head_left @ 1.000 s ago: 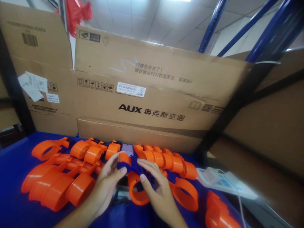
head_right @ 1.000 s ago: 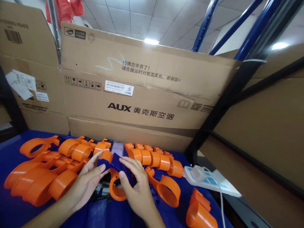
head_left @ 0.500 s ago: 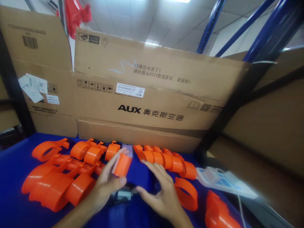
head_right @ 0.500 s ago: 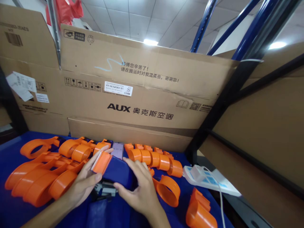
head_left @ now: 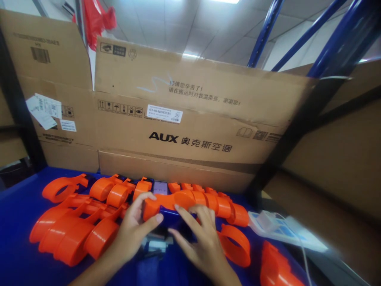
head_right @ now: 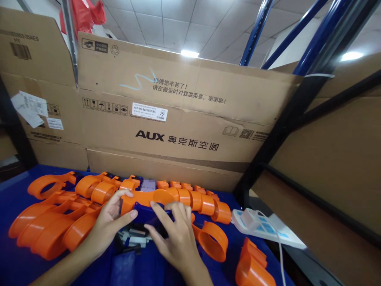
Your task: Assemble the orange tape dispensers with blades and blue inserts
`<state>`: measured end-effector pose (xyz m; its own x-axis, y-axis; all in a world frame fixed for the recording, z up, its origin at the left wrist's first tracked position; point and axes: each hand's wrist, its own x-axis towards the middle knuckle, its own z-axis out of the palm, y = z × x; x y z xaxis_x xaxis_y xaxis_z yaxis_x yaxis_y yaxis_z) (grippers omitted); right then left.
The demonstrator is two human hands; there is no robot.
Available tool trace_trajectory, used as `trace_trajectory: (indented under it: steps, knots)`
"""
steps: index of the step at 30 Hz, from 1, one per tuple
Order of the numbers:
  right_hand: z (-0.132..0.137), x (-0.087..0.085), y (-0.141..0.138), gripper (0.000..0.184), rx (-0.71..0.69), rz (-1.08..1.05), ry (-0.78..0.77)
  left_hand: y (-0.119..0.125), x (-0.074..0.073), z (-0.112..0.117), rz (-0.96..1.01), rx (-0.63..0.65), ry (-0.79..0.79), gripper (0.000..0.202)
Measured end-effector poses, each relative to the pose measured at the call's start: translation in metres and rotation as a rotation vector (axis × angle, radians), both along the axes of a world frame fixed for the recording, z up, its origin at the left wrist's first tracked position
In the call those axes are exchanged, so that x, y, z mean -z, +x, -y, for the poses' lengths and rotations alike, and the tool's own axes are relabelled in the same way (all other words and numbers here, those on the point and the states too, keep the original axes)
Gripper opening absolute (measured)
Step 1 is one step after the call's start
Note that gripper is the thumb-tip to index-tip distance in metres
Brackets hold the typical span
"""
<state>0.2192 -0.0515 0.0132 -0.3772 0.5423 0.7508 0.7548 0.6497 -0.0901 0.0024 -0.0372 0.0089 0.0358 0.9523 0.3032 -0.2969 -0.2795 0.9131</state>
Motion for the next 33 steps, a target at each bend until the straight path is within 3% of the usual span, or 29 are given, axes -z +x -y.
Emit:
trace_trajectory:
  steps: [8, 11, 15, 18, 22, 24, 27, 33]
  knots:
    - [0.000, 0.001, -0.002, 0.057, -0.004, -0.005, 0.016, -0.002, 0.002, -0.001, -0.042, 0.010, 0.052, 0.037]
    - [0.003, -0.002, -0.003, 0.057, -0.008, -0.045, -0.021, -0.001, 0.000, -0.001, 0.002, 0.041, 0.041, 0.049]
    - [0.007, -0.003, -0.004, 0.059, -0.070, -0.271, -0.176, -0.002, 0.005, 0.004, 0.061, 0.182, 0.111, 0.080]
    - [0.006, 0.000, -0.003, 0.059, -0.148, -0.562, -0.309, -0.004, 0.016, 0.010, -0.150, 0.235, 0.288, 0.089]
    - [0.003, 0.006, -0.004, 0.065, -0.196, -0.811, -0.415, -0.004, 0.026, 0.014, -0.653, 0.108, 0.526, 0.091]
    - [0.003, 0.008, -0.007, 0.067, -0.182, -0.843, -0.474, -0.003, 0.028, 0.014, -0.768, 0.034, 0.619, 0.091]
    - [0.006, 0.009, -0.014, 0.065, -0.209, -0.803, -0.643, -0.001, 0.031, 0.014, -0.810, -0.050, 0.725, 0.082]
    - [0.008, 0.019, -0.013, 0.067, -0.159, -0.766, -0.841, 0.000, 0.028, 0.018, -0.739, -0.047, 0.731, 0.064]
